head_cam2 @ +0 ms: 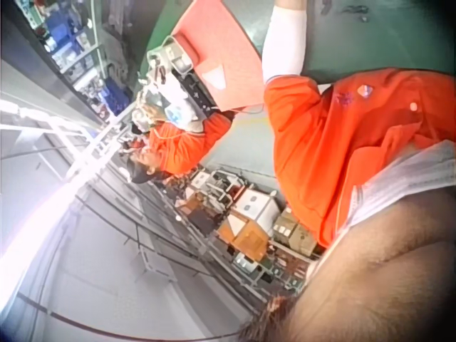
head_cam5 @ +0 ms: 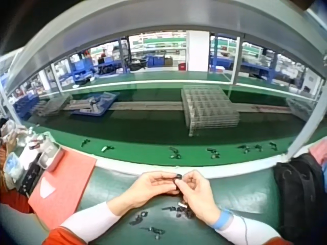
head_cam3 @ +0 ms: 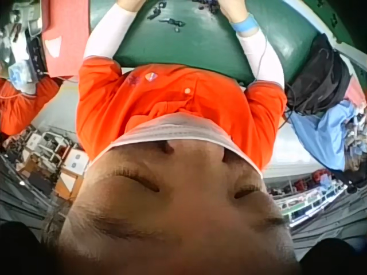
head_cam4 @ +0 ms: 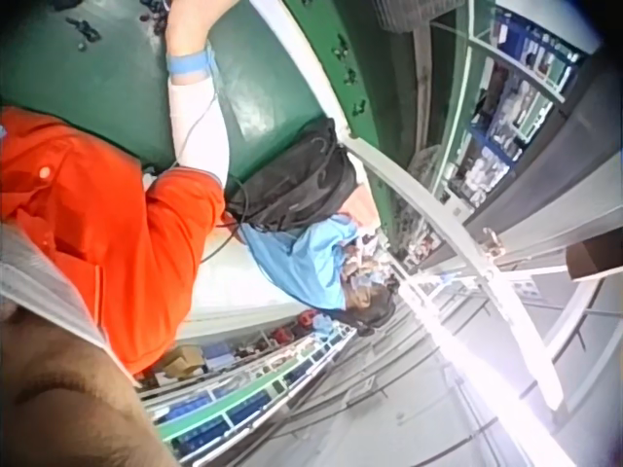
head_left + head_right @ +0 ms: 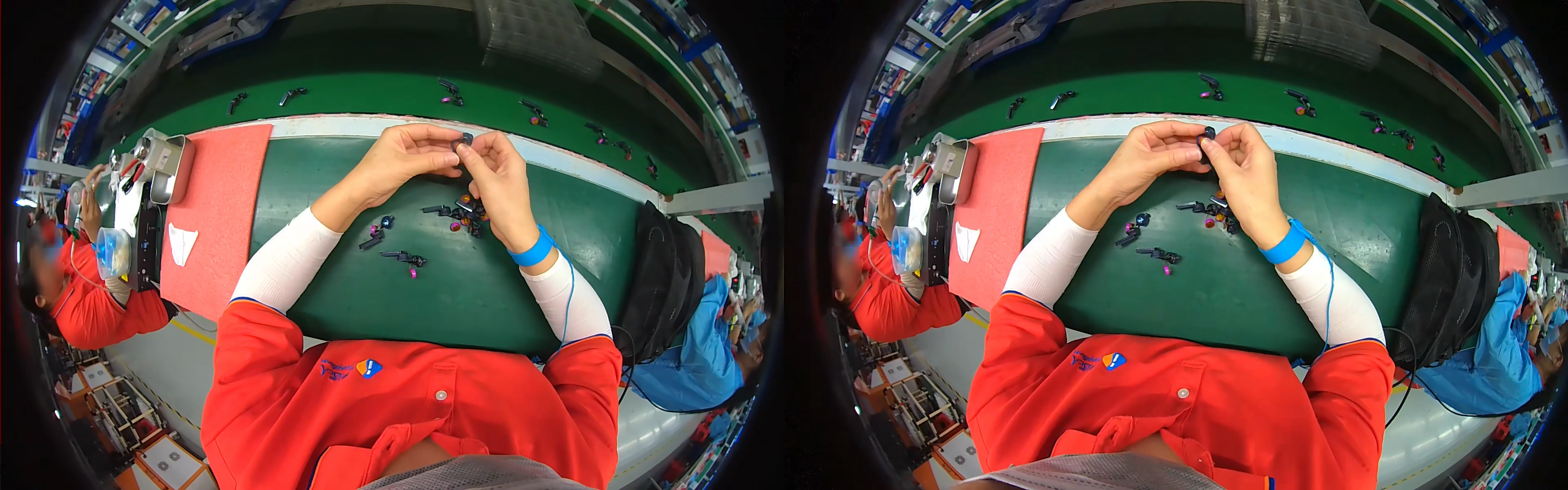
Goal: Assembling small electronic components on a production line.
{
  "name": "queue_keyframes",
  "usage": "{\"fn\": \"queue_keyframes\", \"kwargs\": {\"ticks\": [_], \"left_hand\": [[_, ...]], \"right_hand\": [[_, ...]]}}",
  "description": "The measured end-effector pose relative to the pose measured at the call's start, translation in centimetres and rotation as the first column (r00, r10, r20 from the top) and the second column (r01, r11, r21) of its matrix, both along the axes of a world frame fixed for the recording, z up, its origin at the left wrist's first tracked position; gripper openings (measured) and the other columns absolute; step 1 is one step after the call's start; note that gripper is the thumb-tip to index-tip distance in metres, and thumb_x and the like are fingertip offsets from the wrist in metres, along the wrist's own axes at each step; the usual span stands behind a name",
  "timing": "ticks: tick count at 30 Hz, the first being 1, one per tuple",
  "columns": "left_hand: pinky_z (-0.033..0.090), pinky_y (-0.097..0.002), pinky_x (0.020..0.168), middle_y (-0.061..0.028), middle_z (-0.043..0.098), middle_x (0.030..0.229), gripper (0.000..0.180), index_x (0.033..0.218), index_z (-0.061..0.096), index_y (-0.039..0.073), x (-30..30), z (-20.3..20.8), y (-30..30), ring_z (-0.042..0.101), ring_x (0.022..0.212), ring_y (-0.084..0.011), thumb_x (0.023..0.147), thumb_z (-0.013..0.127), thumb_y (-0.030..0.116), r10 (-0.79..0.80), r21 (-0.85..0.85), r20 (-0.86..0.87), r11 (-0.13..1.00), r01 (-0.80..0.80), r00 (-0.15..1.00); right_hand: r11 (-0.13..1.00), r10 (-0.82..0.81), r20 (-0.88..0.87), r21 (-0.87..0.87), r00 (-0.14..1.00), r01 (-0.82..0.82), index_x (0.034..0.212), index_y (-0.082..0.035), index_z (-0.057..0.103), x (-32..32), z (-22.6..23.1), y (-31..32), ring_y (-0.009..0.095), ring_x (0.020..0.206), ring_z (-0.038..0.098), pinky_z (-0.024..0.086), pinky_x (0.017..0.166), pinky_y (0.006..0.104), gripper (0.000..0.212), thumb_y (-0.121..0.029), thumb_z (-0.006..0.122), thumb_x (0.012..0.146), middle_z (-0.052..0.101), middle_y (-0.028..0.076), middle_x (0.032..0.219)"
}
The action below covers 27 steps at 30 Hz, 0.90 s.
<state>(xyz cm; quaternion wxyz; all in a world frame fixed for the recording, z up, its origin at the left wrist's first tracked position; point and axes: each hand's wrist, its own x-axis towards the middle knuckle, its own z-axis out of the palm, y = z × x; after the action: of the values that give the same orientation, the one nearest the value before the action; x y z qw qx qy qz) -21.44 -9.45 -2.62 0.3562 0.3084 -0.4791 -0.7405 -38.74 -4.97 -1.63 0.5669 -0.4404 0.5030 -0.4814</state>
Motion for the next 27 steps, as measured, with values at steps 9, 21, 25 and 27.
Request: {"fn": "queue_keyframes", "kwargs": {"ticks": [9,21,25,27], "left_hand": [[0.053,-0.0267,0.079,-0.0098,0.064,0.1,0.044,0.13,0.046,0.0,-0.2,0.4,0.2,0.062,0.091,-0.0143,0.09,0.061,0.009,-0.064,0.076,-0.039,0.995,0.067,0.997],[0.048,-0.0237,0.077,-0.0075,0.064,0.1,0.046,0.129,0.046,0.002,-0.2,0.7,0.3,0.061,0.089,-0.0128,0.086,0.062,0.009,-0.097,0.13,-0.064,0.986,0.105,0.993],[0.048,-0.0251,0.08,-0.0074,0.066,0.098,0.039,0.121,0.049,0.0,0.4,0.3,-0.6,0.061,0.09,-0.0122,0.085,0.063,0.008,0.0,0.006,0.057,1.0,0.0,0.998],[0.048,-0.0254,0.081,-0.0074,0.067,0.095,0.033,0.115,0.053,0.0,1.1,-0.4,-2.3,0.062,0.09,-0.0122,0.085,0.063,0.008,0.182,-0.161,0.171,0.975,-0.155,0.968]], "right_hand": [[0.897,-0.009,-0.391,-0.41,0.921,-0.165,0.108,0.001,0.056,-1.0,1.6,-0.8,0.007,0.072,0.054,0.045,0.066,0.022,0.024,-0.011,0.062,0.089,0.061,0.003,0.087],[0.944,0.227,-0.072,-0.229,0.971,-0.237,0.104,0.002,0.059,-0.6,2.0,-1.1,0.009,0.079,0.058,0.048,0.071,0.0232,0.02,-0.011,0.059,0.09,0.064,0.005,0.09],[0.93,0.095,-0.343,-0.305,0.934,-0.206,0.103,0.0,0.061,-1.1,1.5,-2.3,0.009,0.074,0.057,0.047,0.067,0.0238,0.019,-0.01,0.061,0.087,0.064,0.004,0.087],[0.916,0.013,-0.469,-0.349,0.883,-0.199,0.102,0.0,0.061,-1.5,0.8,-3.6,0.009,0.072,0.057,0.047,0.066,0.024,0.018,-0.009,0.061,0.086,0.064,0.005,0.086]]}}
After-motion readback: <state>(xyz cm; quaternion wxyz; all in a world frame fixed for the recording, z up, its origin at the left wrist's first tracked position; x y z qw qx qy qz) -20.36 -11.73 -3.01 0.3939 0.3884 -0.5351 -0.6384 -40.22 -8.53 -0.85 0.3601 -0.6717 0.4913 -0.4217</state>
